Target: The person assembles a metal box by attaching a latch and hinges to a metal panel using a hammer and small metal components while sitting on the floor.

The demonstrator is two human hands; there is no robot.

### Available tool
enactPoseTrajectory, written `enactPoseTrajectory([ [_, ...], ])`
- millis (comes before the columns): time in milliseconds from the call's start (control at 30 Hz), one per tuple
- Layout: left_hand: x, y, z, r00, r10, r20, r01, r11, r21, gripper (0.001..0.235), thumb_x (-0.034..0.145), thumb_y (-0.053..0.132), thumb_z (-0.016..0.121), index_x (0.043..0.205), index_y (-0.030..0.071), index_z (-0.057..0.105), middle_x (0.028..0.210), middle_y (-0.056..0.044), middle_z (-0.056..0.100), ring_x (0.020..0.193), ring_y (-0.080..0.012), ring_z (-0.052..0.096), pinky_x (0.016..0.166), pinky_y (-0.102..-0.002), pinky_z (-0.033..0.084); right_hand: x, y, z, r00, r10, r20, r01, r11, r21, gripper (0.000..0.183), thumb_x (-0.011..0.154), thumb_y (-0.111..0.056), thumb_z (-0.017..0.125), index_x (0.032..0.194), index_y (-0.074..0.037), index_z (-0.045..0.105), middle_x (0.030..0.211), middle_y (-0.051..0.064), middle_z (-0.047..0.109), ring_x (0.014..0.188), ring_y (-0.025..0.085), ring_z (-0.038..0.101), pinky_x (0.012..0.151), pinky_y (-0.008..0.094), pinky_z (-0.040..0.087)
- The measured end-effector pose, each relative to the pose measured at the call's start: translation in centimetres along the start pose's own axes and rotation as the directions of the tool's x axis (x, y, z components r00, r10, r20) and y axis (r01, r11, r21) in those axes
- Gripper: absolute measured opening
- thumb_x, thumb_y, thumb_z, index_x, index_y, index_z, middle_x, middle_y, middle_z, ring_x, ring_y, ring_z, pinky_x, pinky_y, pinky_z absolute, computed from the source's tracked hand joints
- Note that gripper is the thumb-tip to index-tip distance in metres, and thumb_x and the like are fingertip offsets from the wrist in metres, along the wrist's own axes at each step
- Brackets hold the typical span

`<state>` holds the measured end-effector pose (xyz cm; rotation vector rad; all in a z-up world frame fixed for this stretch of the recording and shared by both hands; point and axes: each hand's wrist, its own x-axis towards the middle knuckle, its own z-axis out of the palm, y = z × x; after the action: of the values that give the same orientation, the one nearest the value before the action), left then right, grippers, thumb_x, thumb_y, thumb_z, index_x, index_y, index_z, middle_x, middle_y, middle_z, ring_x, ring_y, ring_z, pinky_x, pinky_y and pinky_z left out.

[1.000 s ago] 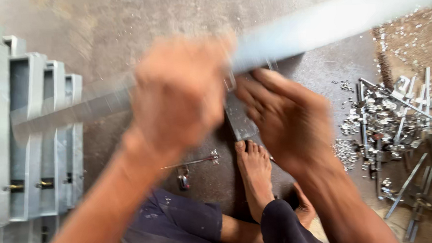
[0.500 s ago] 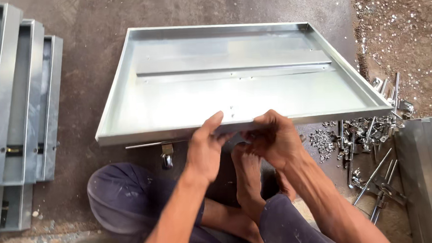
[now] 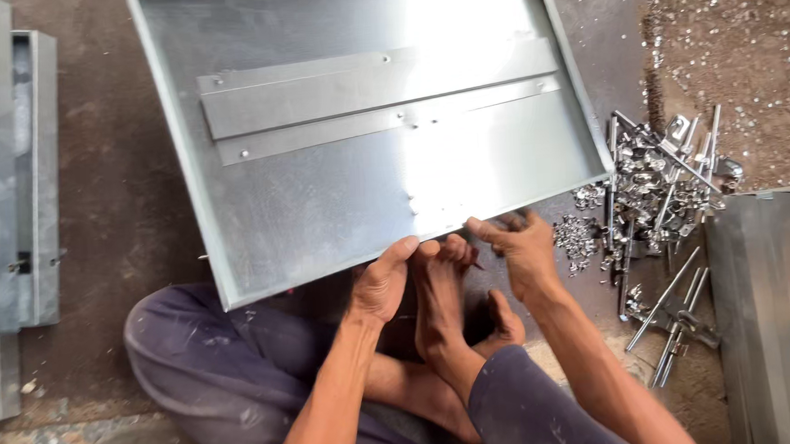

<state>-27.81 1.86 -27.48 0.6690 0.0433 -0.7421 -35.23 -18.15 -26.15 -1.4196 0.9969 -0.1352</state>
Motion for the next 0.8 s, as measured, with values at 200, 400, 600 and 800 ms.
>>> enactPoseTrajectory([
  [200, 1.0, 0.7, -0.7, 0.999, 0.044, 0.002, -0.043, 0.963, 0.266, 0.009, 0.086, 0.012, 0.075, 0.094, 0.006, 0.077, 0.09, -0.006, 0.077, 0.091, -0.0176, 0.071, 0.108, -0.04, 0.047, -3.2, 6.2, -8.6, 0.862, -0.502, 0.065, 0.357, 0.512, -0.781, 0.048, 0.094, -0.033, 0.075, 0.126, 0.002, 0.065, 0.115, 0.018, 0.072, 0.098, 0.028, 0.069, 0.085, 0.04, 0.055],
  [400, 0.9, -0.6, -1.2, 0.967, 0.219, -0.131, -0.177, 0.946, 0.27, 0.015, 0.08, 0.005, 0.08, 0.094, 0.009, 0.075, 0.087, -0.007, 0.077, 0.088, -0.0195, 0.073, 0.111, -0.039, 0.047, -7.5, 10.8, -14.6, 0.882, -0.456, 0.117, 0.215, 0.168, -0.962, 0.043, 0.091, -0.037, 0.068, 0.115, -0.001, 0.066, 0.095, 0.013, 0.068, 0.081, 0.03, 0.063, 0.071, 0.042, 0.051],
  [600, 1.5, -0.8, -3.4, 0.999, 0.003, -0.054, 0.005, 0.991, 0.137, 0.011, 0.086, 0.007, 0.074, 0.095, 0.002, 0.079, 0.094, -0.01, 0.08, 0.097, -0.0213, 0.073, 0.108, -0.035, 0.048, -13.7, 3.9, -14.1, 0.997, 0.07, -0.041, -0.08, 0.812, -0.578, 0.038, 0.096, -0.031, 0.063, 0.12, -0.001, 0.069, 0.07, 0.008, 0.059, 0.062, 0.021, 0.052, 0.055, 0.04, 0.039],
  [800, 1.3, -1.2, -3.4, 0.997, 0.03, -0.072, -0.024, 0.996, 0.086, 0.014, 0.084, 0.004, 0.075, 0.098, 0.002, 0.077, 0.098, -0.013, 0.077, 0.096, -0.0249, 0.073, 0.1, -0.037, 0.054, -8.2, 2.1, -6.3, 0.927, -0.169, 0.334, 0.335, 0.771, -0.541, 0.042, 0.098, -0.039, 0.055, 0.112, -0.001, 0.066, 0.063, 0.006, 0.059, 0.053, 0.015, 0.053, 0.049, 0.034, 0.042],
])
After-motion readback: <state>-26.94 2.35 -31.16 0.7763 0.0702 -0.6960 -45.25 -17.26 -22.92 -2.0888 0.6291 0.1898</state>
